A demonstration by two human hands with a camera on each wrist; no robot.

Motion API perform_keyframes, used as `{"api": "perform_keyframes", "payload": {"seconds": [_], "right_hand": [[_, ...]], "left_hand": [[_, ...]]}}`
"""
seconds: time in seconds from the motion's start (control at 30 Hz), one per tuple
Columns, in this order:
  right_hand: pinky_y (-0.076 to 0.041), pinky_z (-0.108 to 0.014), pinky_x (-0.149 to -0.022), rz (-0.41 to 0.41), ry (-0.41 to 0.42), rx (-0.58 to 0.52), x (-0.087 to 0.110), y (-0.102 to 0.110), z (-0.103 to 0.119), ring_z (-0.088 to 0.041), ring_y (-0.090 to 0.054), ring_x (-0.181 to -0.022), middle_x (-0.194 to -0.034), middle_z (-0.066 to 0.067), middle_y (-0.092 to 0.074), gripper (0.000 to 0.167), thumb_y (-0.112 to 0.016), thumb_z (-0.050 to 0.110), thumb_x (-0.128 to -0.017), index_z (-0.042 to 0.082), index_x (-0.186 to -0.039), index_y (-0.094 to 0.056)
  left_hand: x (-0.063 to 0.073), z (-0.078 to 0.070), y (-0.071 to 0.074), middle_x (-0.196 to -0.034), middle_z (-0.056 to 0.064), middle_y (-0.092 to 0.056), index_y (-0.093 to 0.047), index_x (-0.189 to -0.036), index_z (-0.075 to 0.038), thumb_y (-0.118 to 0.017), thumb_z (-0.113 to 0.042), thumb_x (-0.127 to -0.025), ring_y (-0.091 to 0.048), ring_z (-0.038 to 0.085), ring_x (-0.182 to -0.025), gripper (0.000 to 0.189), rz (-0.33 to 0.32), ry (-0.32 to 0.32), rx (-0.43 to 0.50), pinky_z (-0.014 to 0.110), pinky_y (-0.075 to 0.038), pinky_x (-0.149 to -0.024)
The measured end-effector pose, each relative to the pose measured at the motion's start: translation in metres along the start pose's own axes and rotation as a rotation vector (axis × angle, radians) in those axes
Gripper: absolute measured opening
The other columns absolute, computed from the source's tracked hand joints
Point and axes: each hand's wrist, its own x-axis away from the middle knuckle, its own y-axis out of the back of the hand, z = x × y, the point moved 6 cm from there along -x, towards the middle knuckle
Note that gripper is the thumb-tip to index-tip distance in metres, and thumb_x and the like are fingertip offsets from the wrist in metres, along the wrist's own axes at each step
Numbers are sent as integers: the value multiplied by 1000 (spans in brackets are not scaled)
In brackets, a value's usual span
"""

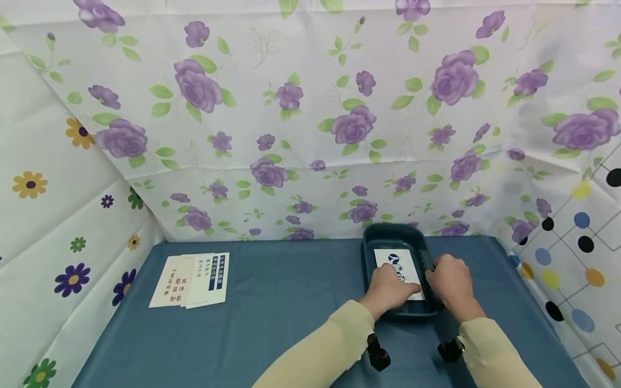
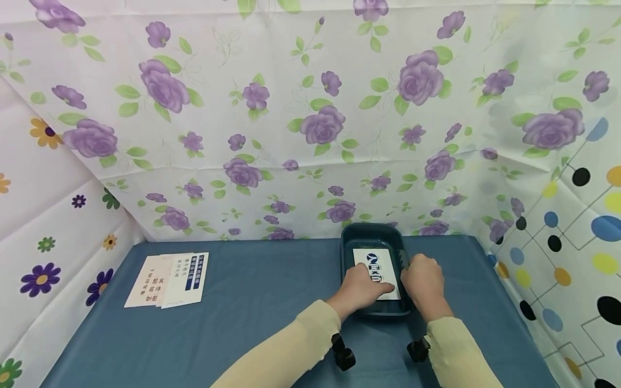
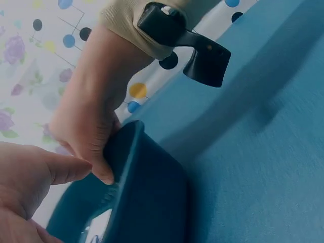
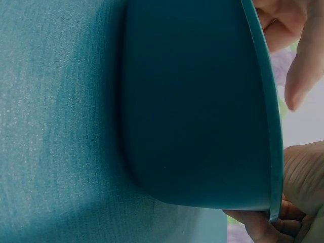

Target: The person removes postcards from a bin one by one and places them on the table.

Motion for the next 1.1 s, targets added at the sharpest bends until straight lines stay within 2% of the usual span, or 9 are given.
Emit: {"api": "perform_keyframes", "payload": {"seconds": [0.03,0.1,0.17,0.33,0.47,0.6,0.83,1.0,1.1], "right_hand": [[-26,-28,-41,2,0,0,0,-1,-1,-15,-34,-39,-46,4,-26,42,-61,13,-84,15,-50,-36],[-26,-28,-41,-2,4,2,-1,-1,-1,-15,-34,-39,-46,4,-26,42,-61,13,-83,15,-49,-36],[-25,-28,-40,-8,7,0,-1,-1,-2,-14,-32,-39,-46,4,-25,43,-61,13,-83,16,-49,-36],[-23,-27,-40,-26,6,-1,-2,0,-2,-13,-28,-39,-46,5,-23,43,-61,11,-82,16,-49,-34],[-23,-27,-40,-32,9,0,-2,0,-2,-13,-28,-39,-46,4,-23,43,-61,11,-81,17,-49,-33],[-24,-27,-40,-28,1,7,-2,0,-1,-14,-31,-39,-46,4,-25,44,-63,12,-82,16,-49,-34],[-24,-27,-40,-37,-13,20,-3,0,1,-13,-32,-40,-46,4,-26,44,-65,12,-80,15,-48,-35],[-24,-27,-40,-42,-16,23,-2,1,2,-14,-32,-40,-47,4,-26,44,-65,11,-80,15,-49,-34],[-24,-27,-40,-48,-15,22,-1,1,1,-14,-32,-40,-47,4,-26,43,-64,10,-80,15,-49,-34]], "left_hand": [[-1,1,-2,-92,6,-61,-62,-104,-4,-74,-47,-74,-61,20,-77,53,-2,19,-14,34,-50,-63],[-1,1,-3,-123,11,-53,-47,-130,-5,-74,-52,-72,-56,24,-107,80,-18,49,-71,38,-50,-83],[-3,0,-6,-134,13,-46,-42,-136,-5,-73,-55,-71,-47,28,-121,87,-26,64,-158,40,-45,-94],[-9,-3,-12,-132,16,-46,-45,-132,-1,-73,-54,-71,-49,29,-116,86,-31,44,-362,38,-44,-95],[-14,-4,-12,-137,20,-41,-36,-138,4,-73,-51,-73,-46,30,-120,93,-57,29,-428,36,-42,-99],[-18,-2,-12,-137,20,-41,-32,-141,4,-74,-48,-74,-46,29,-121,95,-72,41,-422,36,-42,-99],[-20,-1,-10,-122,17,-49,-40,-133,2,-75,-44,-74,-49,26,-111,83,-108,37,-381,35,-43,-95],[-20,1,-8,-113,16,-47,-43,-126,1,-77,-33,-74,-52,24,-98,71,-172,31,-233,33,-47,-84],[-19,2,-7,-112,15,-48,-45,-124,1,-75,-25,-76,-55,23,-91,63,-187,8,-156,32,-49,-78]]}}
